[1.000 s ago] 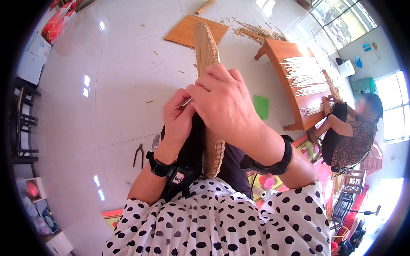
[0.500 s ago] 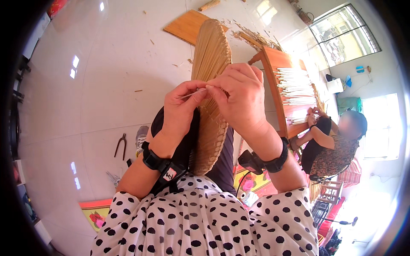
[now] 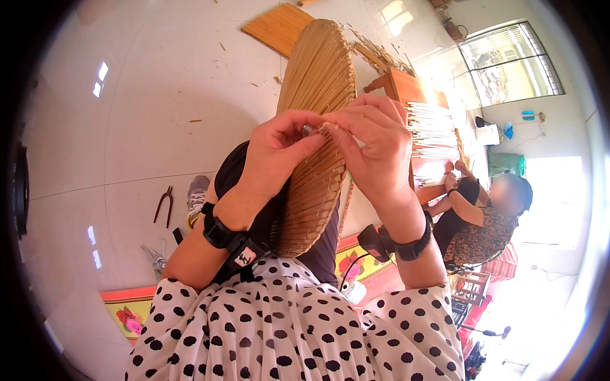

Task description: The person weaves a large, flat circular bamboo component, using pliers to trim and secure thin white strips through the bamboo structure by hand.

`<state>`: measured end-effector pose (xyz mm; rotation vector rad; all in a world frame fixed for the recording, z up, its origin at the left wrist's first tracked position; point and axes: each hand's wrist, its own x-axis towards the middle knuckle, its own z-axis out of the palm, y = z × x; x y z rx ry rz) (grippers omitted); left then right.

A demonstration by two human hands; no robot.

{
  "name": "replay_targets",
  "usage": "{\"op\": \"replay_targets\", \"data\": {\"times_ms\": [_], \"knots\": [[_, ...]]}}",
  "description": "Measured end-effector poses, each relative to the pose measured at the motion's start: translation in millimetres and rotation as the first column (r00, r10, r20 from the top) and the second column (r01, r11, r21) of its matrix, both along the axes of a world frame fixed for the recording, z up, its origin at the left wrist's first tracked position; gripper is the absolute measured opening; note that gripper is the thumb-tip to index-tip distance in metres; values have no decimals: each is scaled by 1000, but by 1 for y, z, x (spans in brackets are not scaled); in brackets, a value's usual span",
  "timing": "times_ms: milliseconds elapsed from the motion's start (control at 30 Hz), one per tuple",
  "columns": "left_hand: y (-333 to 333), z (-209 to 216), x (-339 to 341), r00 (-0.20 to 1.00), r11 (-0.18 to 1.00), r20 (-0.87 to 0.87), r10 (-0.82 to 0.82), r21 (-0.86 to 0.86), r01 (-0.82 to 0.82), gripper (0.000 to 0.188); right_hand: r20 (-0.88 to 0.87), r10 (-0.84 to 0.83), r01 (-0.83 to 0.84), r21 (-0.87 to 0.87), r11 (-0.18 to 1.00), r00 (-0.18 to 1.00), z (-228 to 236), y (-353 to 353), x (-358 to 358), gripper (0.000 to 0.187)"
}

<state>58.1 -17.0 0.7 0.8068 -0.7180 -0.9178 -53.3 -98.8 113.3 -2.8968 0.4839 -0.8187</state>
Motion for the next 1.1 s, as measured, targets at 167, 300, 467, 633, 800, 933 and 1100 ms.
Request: {"op": "replay_targets", "data": {"times_ms": [167, 300, 467, 633, 800, 933, 1100], "knots": [[5, 5, 2, 999, 999, -8, -34, -3, 34, 12, 10, 30, -30, -10, 1000, 1000, 3, 5, 0, 14], [1, -5, 7, 948, 997, -317, -12, -76, -12, 11, 120, -35, 32, 26, 999, 992, 3, 13, 3, 17], [0, -14, 11, 843, 996, -532, -79, -73, 47, 10, -72, -116, 107, -121, 987, 991, -13, 25, 9, 22], [0, -18, 9, 828, 992, -552, -102, -116, 45, 10, -120, -168, 141, -201, 969, 979, -21, 30, 18, 12], [1, -24, 8, 877, 993, -475, -76, -112, 26, 14, -128, -194, 167, -194, 967, 973, -21, 31, 19, 6], [5, -21, 10, 928, 997, -371, -36, -79, 7, 16, -65, -186, 172, -184, 968, 980, -19, 29, 21, 4], [8, -20, 11, 940, 998, -339, -38, -57, 20, 16, 6, -202, 197, -241, 950, 979, -12, 29, 27, 5]]}}
